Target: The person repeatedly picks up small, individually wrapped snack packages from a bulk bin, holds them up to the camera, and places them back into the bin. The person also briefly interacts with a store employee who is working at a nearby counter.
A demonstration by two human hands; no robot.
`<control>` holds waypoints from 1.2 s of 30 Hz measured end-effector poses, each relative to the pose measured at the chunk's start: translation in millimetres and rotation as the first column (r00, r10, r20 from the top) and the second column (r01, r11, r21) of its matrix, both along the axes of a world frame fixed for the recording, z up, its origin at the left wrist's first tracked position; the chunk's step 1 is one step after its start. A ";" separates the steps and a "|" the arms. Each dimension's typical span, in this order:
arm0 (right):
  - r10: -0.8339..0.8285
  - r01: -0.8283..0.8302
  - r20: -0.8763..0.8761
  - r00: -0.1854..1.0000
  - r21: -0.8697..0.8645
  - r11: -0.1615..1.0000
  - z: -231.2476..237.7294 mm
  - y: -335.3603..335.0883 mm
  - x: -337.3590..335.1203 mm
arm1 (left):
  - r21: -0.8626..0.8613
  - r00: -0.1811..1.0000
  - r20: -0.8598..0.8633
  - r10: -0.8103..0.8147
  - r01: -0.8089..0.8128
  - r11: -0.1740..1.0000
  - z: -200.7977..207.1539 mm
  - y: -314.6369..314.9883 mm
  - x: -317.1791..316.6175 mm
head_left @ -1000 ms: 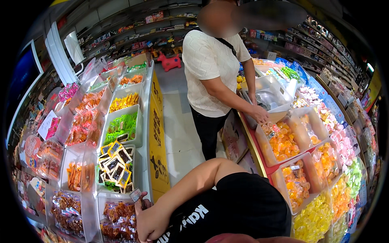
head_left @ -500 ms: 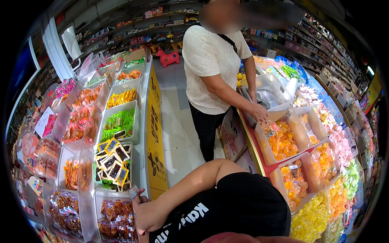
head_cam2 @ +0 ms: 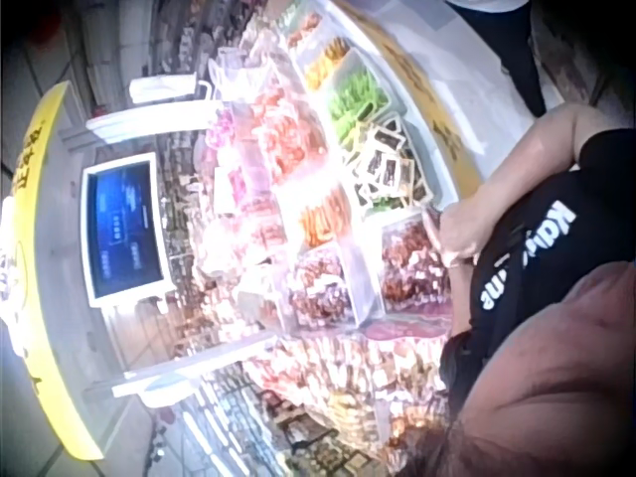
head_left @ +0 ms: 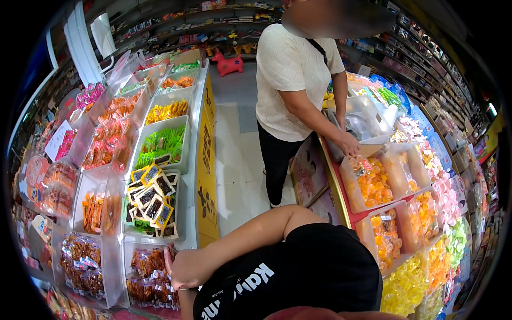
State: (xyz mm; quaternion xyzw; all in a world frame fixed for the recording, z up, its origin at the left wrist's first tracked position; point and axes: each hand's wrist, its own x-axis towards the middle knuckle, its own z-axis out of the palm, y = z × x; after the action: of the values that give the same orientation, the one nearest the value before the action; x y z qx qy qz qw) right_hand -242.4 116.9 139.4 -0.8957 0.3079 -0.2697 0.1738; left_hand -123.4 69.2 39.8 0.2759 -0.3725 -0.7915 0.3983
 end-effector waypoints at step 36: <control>-0.440 0.238 0.224 0.870 0.589 0.772 -61.5 -51.3 63.5 | -0.199 0.875 0.069 0.479 -0.459 0.866 51.1 3.4 86.0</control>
State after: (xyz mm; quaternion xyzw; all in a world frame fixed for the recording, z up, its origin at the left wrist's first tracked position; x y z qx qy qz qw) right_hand -179.0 65.6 77.9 -0.6743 0.4946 -0.3527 0.4199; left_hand -37.4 72.7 91.0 0.3675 -0.3854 -0.6171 0.5793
